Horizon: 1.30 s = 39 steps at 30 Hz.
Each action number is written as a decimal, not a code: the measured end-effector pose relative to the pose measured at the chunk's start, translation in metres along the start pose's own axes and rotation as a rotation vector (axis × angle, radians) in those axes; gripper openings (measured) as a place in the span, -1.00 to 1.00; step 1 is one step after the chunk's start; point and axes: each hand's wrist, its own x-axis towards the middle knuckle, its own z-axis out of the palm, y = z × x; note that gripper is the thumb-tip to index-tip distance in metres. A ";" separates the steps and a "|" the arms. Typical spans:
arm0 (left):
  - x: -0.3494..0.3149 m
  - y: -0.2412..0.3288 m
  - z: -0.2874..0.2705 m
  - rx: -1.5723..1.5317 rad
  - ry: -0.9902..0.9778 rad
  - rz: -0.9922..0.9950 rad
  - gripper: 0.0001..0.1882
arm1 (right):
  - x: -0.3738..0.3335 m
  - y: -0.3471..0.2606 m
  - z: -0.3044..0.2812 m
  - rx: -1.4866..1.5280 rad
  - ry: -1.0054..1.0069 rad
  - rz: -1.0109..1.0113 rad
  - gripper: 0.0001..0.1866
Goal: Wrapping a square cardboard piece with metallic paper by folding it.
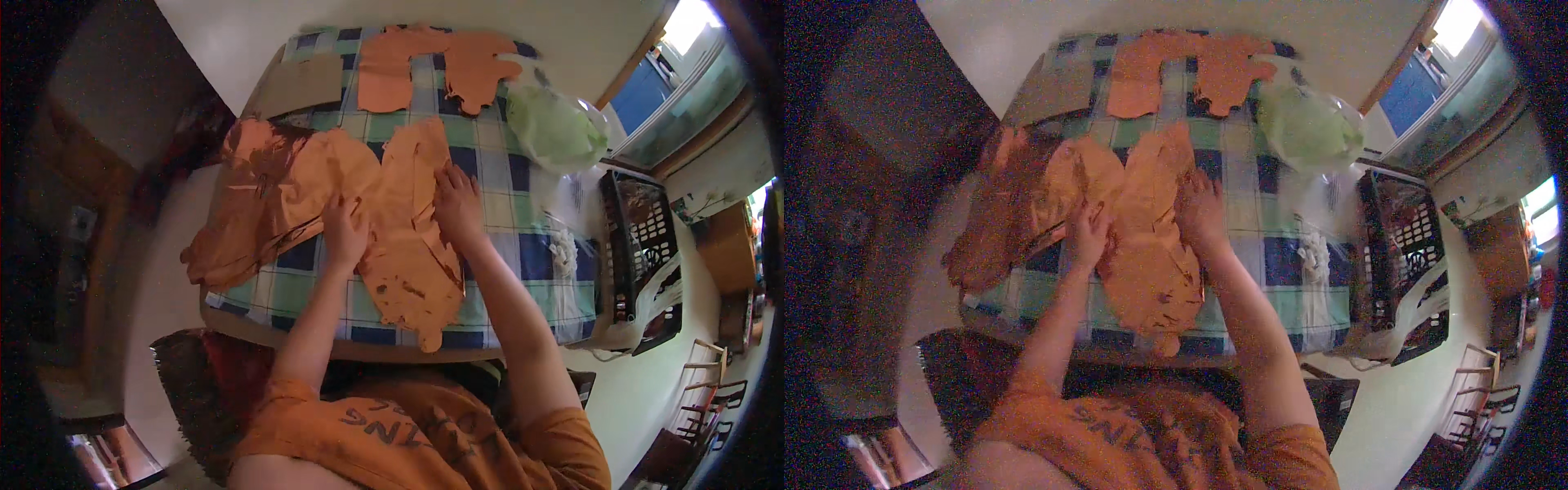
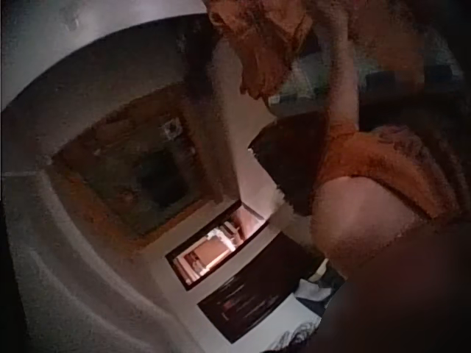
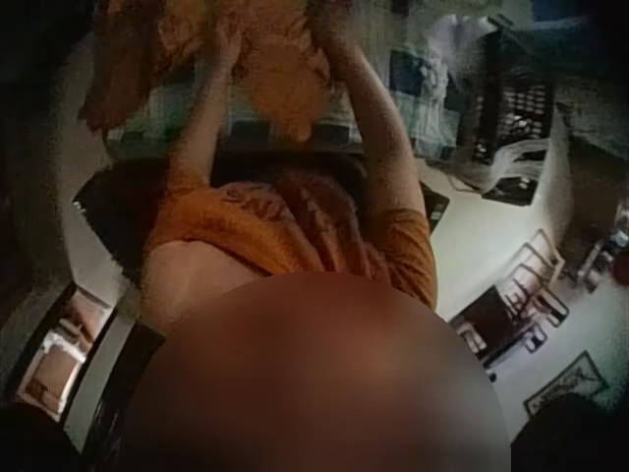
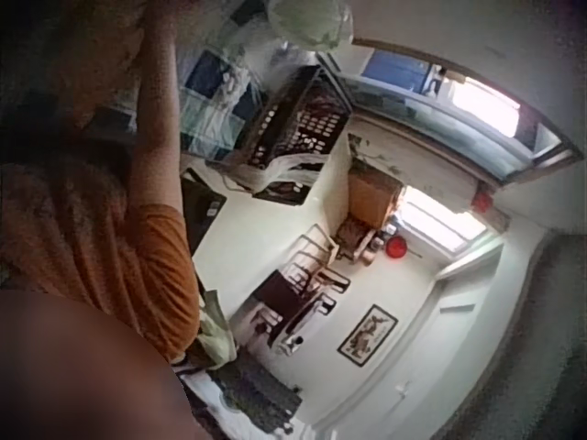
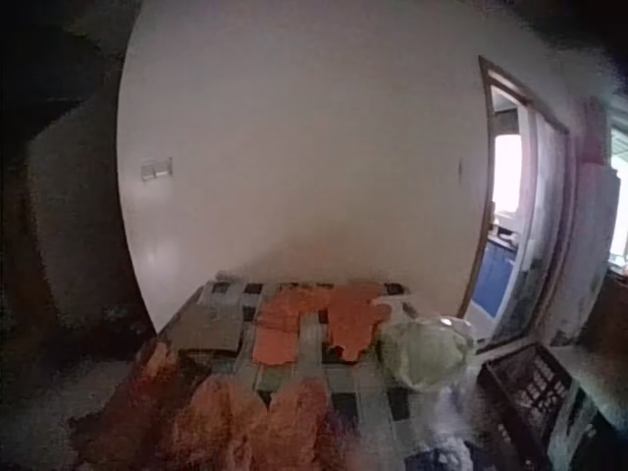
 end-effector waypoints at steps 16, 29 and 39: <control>0.013 0.047 -0.055 -0.392 -0.212 -0.418 -0.77 | 0.001 0.000 0.000 0.029 0.051 -0.034 -0.67; 0.014 0.096 0.012 -0.096 -0.411 0.241 -0.78 | 0.002 0.002 -0.008 -0.075 -0.170 -0.018 -0.53; 0.033 0.079 0.023 -0.501 -0.210 -0.039 -0.78 | -0.002 0.003 -0.005 0.015 -0.043 0.001 -0.58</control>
